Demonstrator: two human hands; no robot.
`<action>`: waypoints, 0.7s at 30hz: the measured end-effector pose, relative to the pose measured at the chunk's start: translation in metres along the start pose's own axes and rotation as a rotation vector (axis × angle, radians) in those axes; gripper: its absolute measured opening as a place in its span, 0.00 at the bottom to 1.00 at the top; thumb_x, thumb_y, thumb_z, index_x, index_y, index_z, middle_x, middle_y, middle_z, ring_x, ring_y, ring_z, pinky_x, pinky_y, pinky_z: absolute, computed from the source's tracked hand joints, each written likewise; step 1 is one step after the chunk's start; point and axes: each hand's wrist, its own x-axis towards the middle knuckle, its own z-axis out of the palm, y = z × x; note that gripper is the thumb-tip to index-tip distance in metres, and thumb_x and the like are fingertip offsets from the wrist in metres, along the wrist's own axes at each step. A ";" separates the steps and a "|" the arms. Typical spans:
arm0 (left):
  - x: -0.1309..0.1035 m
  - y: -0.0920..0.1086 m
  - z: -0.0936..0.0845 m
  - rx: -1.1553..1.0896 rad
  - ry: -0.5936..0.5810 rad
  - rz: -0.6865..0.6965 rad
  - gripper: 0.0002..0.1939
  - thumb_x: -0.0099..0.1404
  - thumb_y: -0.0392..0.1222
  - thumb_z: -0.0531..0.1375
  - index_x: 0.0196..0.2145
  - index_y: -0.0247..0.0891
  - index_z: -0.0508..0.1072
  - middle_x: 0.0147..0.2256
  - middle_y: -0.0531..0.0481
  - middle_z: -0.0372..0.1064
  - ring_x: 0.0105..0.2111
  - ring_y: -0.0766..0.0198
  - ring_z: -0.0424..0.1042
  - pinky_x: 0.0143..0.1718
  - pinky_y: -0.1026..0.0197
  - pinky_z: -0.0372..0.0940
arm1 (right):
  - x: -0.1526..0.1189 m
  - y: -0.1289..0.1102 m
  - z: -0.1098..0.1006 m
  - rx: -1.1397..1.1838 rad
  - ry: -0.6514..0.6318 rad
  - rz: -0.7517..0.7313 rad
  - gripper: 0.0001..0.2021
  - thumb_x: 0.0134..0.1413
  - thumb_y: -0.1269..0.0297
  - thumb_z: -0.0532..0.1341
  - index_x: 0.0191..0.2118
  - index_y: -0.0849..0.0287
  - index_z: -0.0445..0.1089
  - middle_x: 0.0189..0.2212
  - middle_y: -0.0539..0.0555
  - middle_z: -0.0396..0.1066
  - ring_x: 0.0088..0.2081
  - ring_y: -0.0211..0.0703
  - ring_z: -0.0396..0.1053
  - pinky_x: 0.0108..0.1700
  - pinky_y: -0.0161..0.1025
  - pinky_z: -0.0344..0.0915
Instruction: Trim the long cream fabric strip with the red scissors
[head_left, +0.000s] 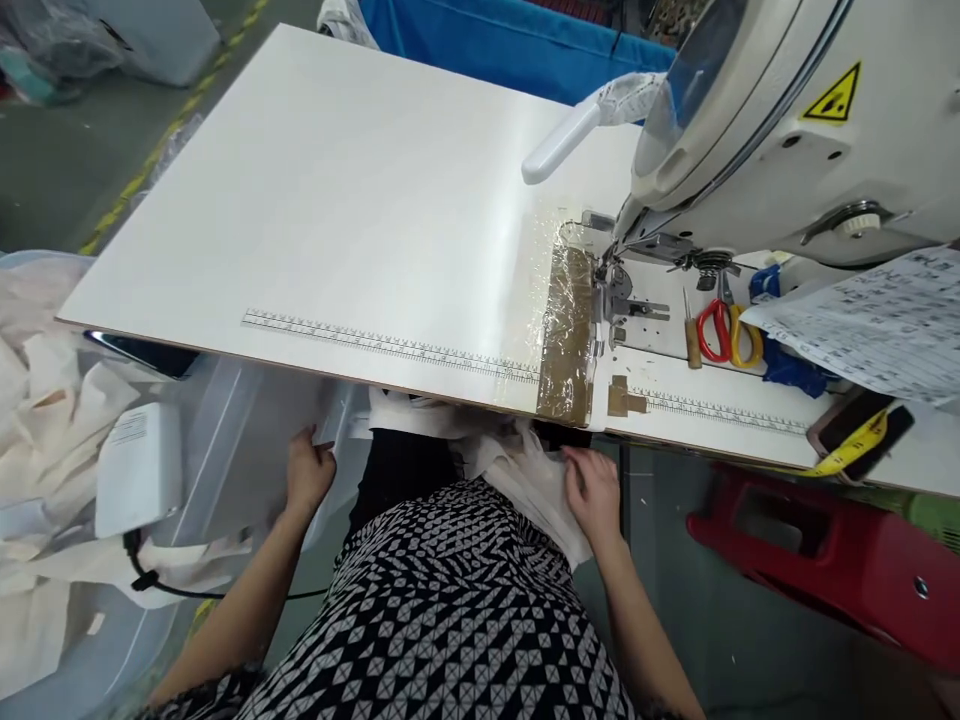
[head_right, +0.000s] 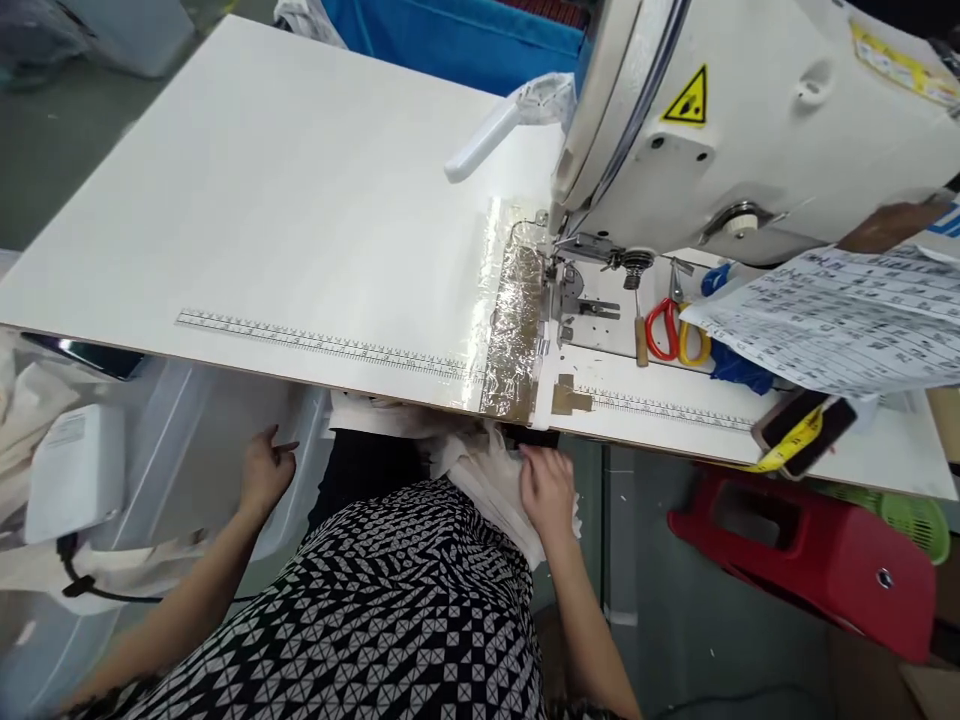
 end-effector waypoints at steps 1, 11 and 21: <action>-0.005 0.008 0.003 -0.021 -0.007 0.034 0.19 0.55 0.31 0.51 0.46 0.28 0.64 0.40 0.35 0.69 0.36 0.53 0.73 0.38 0.50 0.71 | -0.004 0.005 -0.004 -0.012 -0.004 0.043 0.11 0.64 0.68 0.51 0.43 0.60 0.70 0.36 0.55 0.74 0.39 0.44 0.71 0.42 0.41 0.62; -0.046 0.170 0.058 -0.348 -0.698 0.846 0.17 0.70 0.40 0.48 0.49 0.37 0.71 0.48 0.44 0.73 0.48 0.57 0.72 0.51 0.55 0.67 | -0.030 -0.002 -0.009 -0.055 -0.114 0.333 0.18 0.61 0.48 0.55 0.39 0.60 0.67 0.26 0.51 0.73 0.24 0.41 0.67 0.32 0.38 0.58; -0.077 0.181 0.081 -0.123 -1.082 1.304 0.15 0.71 0.46 0.52 0.34 0.38 0.75 0.33 0.50 0.73 0.34 0.63 0.72 0.32 0.65 0.63 | -0.031 0.003 -0.016 0.076 0.011 0.347 0.14 0.65 0.60 0.51 0.36 0.59 0.71 0.30 0.55 0.74 0.33 0.43 0.71 0.34 0.36 0.64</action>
